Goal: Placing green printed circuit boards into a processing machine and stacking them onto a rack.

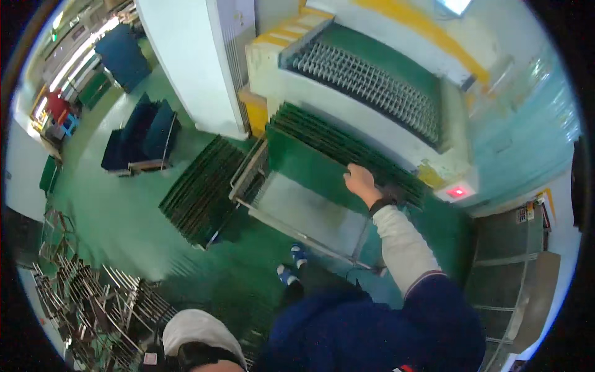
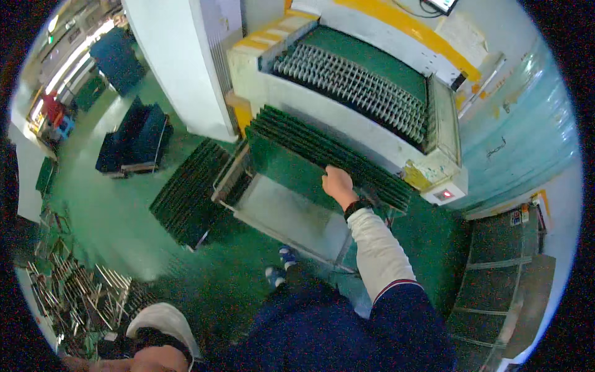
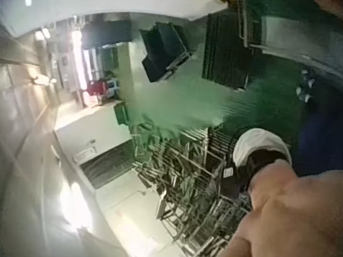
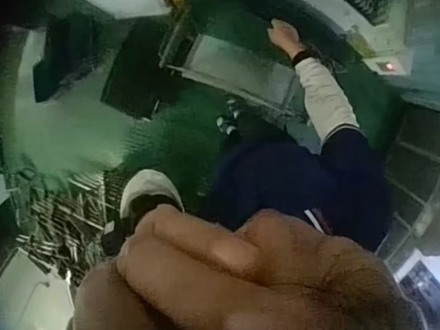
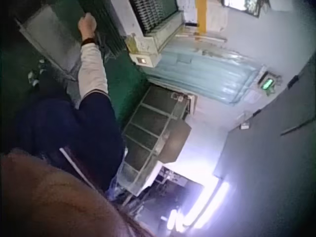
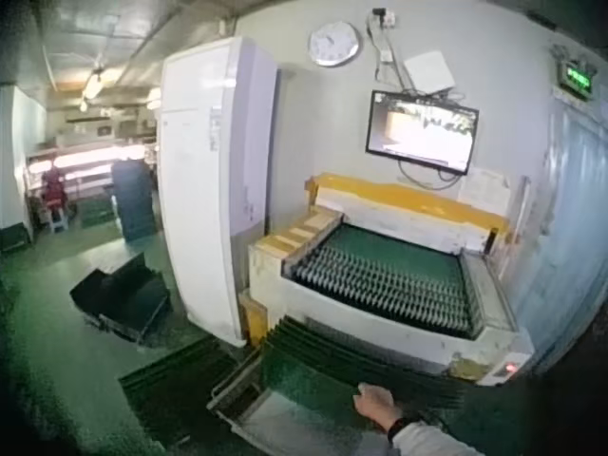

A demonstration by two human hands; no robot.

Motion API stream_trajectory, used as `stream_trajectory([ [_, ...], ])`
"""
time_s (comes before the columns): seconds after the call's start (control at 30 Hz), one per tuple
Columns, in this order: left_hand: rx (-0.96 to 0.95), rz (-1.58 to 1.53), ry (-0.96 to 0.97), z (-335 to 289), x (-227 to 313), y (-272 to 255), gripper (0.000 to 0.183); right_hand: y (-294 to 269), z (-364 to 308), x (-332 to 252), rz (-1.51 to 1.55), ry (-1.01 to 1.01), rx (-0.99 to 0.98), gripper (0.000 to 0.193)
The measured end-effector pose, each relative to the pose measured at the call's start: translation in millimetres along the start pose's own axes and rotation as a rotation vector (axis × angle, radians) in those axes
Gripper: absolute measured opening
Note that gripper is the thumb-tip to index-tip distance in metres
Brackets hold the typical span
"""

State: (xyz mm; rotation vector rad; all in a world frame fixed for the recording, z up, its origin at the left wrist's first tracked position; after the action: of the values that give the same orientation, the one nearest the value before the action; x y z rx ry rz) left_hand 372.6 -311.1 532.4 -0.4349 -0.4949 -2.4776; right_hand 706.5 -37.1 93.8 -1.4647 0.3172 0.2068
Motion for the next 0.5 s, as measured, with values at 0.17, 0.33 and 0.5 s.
stream_trajectory([
  [0.17, -0.018, 0.043, 0.116, 20, 13, -12, 0.015, 24, 16, -2, -0.107, 0.018, -0.199, 0.025],
  [0.33, -0.038, 0.089, 0.23, 49, 7, -19, 0.018, 21, 11, 8, -0.066, 0.007, -0.151, 0.02],
  [0.5, -0.045, 0.156, 0.344, 73, 14, -31, 0.021, 12, 10, 7, -0.038, 0.032, -0.181, 0.019],
])
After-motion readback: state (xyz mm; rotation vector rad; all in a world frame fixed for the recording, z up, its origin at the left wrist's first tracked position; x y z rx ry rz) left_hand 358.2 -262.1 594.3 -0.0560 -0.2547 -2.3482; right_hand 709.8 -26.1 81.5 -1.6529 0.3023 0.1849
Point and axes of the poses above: each hand's wrist, its own z-axis towards the middle knuckle, its own y-axis out of the palm, x = y × z, the point moved 10 cm from there along z, towards the middle knuckle, and after that the axes turned 3 degrees about x, right-handed, at the moved point
